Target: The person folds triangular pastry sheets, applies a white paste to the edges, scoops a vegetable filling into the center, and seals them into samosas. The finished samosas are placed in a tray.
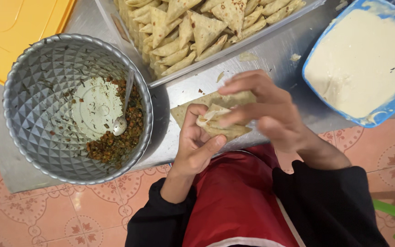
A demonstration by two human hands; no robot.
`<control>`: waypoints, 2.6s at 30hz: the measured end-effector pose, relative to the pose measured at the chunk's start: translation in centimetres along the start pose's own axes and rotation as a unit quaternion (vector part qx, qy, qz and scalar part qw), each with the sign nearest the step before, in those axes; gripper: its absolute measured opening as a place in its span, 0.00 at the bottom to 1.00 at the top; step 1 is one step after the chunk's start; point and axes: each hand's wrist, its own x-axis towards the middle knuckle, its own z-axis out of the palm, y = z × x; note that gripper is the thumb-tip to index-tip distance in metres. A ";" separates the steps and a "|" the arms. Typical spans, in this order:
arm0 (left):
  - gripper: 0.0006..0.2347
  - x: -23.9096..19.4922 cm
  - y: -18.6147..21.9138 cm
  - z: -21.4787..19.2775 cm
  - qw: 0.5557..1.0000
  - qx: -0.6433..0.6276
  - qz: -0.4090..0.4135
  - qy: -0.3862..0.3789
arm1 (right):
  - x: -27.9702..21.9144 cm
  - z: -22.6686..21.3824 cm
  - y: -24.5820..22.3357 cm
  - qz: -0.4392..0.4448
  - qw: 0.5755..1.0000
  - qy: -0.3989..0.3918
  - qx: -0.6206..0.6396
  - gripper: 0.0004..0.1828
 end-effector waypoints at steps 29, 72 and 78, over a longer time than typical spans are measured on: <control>0.17 1.0 -0.7 2.8 0.993 0.059 0.095 0.023 | -3.5 3.9 -1.3 0.125 0.958 0.175 0.189 0.28; 0.09 -1.2 1.8 -1.6 0.854 0.472 0.149 0.158 | -7.0 5.6 0.5 0.284 0.938 0.200 0.001 0.33; 0.06 -0.4 1.6 -4.8 0.885 0.421 0.164 0.110 | -9.2 6.1 2.1 0.240 0.946 0.220 0.013 0.34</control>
